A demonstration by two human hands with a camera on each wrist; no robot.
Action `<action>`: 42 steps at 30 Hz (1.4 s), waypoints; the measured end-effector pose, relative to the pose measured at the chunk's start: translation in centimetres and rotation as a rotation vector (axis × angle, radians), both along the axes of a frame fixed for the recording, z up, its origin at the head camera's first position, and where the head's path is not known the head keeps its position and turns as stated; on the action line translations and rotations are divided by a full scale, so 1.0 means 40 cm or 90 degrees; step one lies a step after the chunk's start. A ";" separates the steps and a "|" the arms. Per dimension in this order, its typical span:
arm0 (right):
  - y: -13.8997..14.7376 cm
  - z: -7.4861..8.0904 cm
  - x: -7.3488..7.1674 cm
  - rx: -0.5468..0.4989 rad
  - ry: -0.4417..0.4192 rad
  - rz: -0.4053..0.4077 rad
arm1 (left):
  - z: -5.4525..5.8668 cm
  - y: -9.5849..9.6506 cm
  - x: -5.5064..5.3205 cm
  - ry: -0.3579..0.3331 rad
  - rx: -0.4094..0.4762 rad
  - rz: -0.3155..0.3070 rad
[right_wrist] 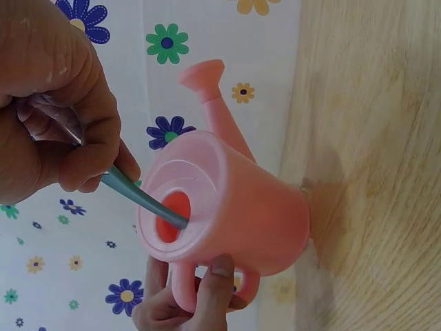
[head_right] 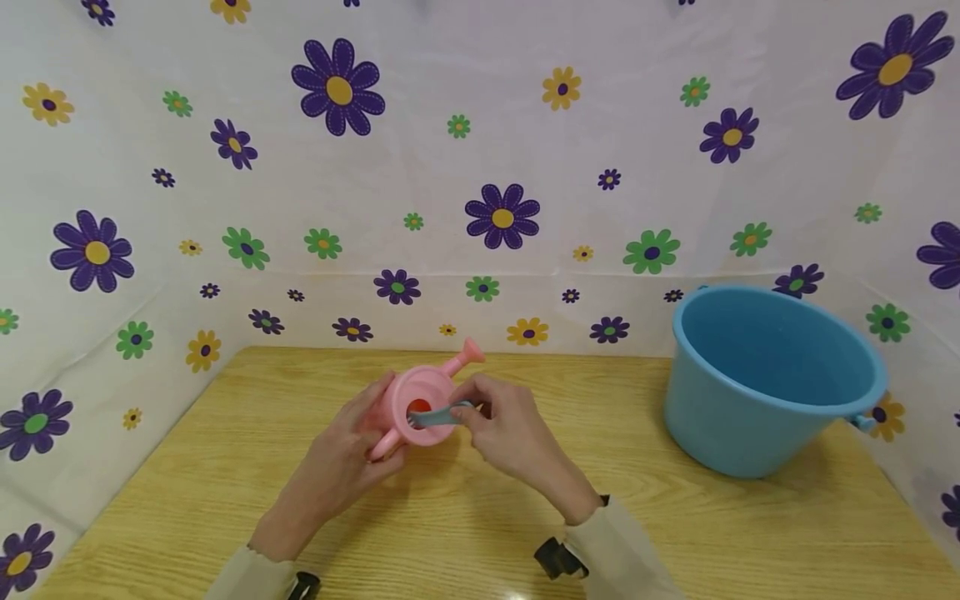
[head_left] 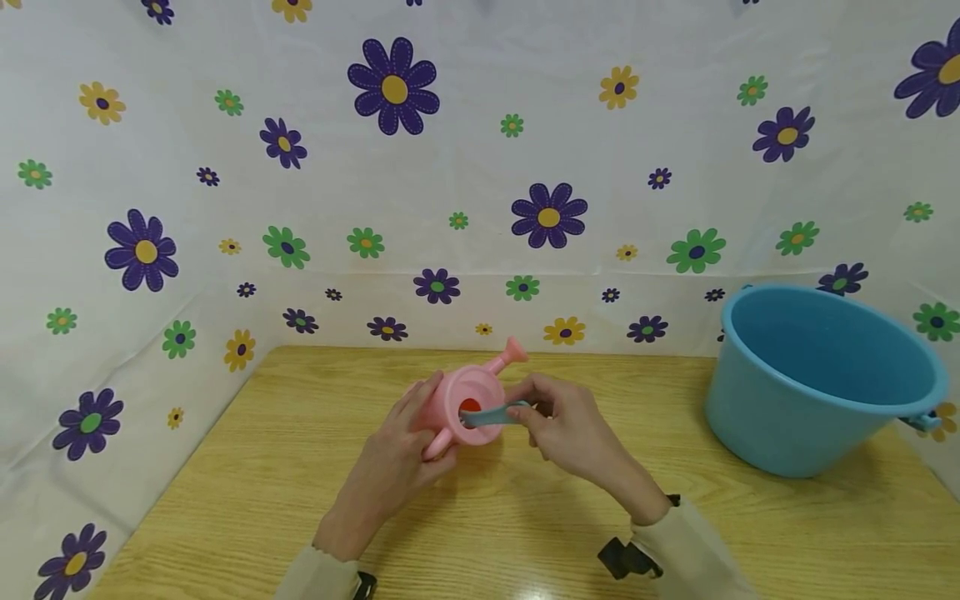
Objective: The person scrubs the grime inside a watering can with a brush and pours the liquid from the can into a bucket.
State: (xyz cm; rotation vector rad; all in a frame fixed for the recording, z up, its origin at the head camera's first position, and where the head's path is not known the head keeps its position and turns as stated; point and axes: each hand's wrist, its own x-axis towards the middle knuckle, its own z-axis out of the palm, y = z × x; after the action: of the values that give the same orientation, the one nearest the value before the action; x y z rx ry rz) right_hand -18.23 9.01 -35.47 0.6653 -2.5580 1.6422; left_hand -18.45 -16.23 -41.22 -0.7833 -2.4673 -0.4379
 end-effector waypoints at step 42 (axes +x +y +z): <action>-0.052 -0.032 -0.013 0.043 0.129 0.041 | -0.007 -0.003 -0.006 0.020 -0.002 -0.016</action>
State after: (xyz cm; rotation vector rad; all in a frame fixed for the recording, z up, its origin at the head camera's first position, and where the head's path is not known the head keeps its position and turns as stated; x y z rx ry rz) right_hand -18.76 6.92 -36.75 0.8791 -2.4797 1.4283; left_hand -18.69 -16.34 -41.52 -0.8174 -2.4328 -0.4275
